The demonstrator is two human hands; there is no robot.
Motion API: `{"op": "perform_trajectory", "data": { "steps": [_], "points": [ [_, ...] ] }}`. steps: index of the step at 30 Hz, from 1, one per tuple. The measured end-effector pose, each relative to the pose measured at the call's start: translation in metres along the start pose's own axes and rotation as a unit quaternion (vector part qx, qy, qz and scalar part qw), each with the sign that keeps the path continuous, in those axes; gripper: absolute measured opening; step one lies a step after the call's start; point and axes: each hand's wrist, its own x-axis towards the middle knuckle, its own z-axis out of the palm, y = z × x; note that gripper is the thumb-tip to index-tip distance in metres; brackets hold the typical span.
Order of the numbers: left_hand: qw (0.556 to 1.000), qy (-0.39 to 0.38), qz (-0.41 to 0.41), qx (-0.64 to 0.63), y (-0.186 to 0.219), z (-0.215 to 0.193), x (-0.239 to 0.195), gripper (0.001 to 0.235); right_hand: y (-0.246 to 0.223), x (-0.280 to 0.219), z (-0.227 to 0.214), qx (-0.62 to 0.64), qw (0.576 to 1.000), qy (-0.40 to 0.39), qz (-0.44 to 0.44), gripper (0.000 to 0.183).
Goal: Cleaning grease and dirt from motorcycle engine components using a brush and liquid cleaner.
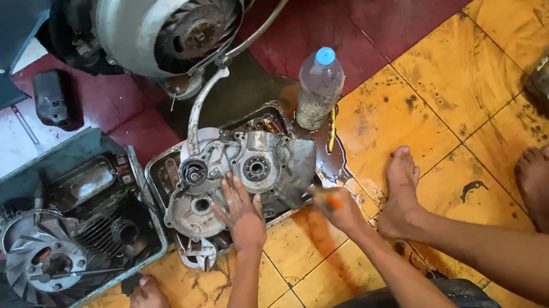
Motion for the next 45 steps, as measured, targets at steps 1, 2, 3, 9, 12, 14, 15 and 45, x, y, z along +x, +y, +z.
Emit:
{"op": "perform_trajectory", "data": {
  "steps": [1,2,3,9,12,14,15,45],
  "points": [
    [1.000,-0.001,0.002,0.001,-0.002,-0.003,-0.001,0.069,0.005,0.002,0.005,0.002,1.000,0.001,0.002,0.024],
    [1.000,-0.006,-0.001,-0.005,0.000,-0.005,-0.001,0.069,0.011,0.003,0.008,-0.023,0.998,-0.035,-0.044,0.022],
    [1.000,-0.011,-0.004,-0.012,0.002,-0.007,-0.001,0.069,0.018,0.004,0.010,-0.047,0.992,-0.070,-0.090,0.022],
    [0.999,-0.025,-0.011,-0.032,0.003,-0.006,0.000,0.070,0.026,0.003,0.024,-0.013,0.993,-0.078,-0.091,0.024],
    [0.999,-0.019,-0.012,-0.043,0.009,-0.016,-0.001,0.086,0.017,0.000,0.008,0.077,0.996,0.020,-0.029,0.020],
    [0.998,-0.020,-0.012,-0.049,0.008,-0.014,-0.001,0.091,0.007,-0.010,0.013,0.064,0.997,-0.025,-0.043,0.021],
    [0.998,-0.020,-0.013,-0.056,0.008,-0.013,0.000,0.097,0.003,-0.014,0.015,0.050,0.995,-0.069,-0.057,0.022],
    [0.997,-0.050,-0.019,-0.058,0.019,-0.029,-0.001,0.114,-0.038,0.020,-0.004,-0.067,0.985,-0.038,-0.153,0.030]
  ]
}}
